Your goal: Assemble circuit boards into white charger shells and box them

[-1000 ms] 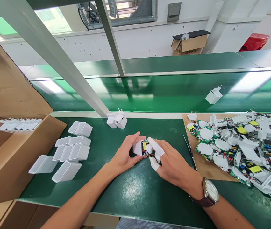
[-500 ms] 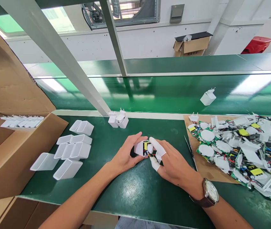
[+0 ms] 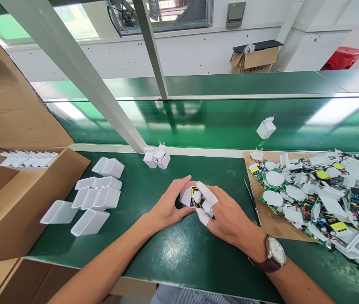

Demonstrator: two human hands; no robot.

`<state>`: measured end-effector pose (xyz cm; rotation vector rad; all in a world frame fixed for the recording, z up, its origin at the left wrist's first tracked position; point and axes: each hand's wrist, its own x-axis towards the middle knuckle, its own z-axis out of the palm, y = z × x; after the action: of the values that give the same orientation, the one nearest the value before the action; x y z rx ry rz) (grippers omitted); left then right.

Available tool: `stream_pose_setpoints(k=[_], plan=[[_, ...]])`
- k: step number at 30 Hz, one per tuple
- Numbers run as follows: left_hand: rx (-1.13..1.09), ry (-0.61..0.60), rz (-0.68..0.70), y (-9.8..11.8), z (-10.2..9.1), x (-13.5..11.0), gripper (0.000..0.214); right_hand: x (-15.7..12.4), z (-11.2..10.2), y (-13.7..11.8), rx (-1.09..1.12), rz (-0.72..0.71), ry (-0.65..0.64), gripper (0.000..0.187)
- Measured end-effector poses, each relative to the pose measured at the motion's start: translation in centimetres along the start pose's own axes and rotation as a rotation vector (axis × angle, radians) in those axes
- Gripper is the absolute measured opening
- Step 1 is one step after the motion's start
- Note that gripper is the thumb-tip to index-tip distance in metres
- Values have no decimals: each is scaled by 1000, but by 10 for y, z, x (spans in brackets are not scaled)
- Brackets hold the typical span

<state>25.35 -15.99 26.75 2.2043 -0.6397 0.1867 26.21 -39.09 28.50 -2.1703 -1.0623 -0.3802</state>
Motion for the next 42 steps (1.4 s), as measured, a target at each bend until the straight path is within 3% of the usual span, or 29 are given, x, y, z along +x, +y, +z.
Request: stream_pose_setpoints(k=[4,7,10,13,16,20,25,30,34,37,42], plan=[[-88,-123,-30,0,-3,-1,90,1,-3,2,98,33,53,66],[-184,-204,-37,0,-9,-2,85,5,-8,5,216,53,115,43],[-288,-103,-78,0,-12,-3,75,5,-6,8,249,36,118,32],[-465,10,-145,-1,-10,-3,68,3,6,12,225,-12,46,40],[-628,23,-153,-3,-8,-3,65,0,18,16,189,-59,-11,47],[-638,24,-127,0,-6,-4,64,-1,26,17,161,-46,-16,43],[-617,69,-116,7,-9,-8,32,-6,35,15,66,-62,-15,38],[-434,159,-18,7,-10,-12,47,-12,39,16,39,-72,-30,40],[-644,203,-145,3,-9,-10,49,-8,37,13,149,-29,-12,46],[-838,167,-220,0,-9,-9,56,-6,37,11,195,-23,1,50],[-722,86,-138,3,-9,-12,64,-7,39,11,157,-19,-2,46]])
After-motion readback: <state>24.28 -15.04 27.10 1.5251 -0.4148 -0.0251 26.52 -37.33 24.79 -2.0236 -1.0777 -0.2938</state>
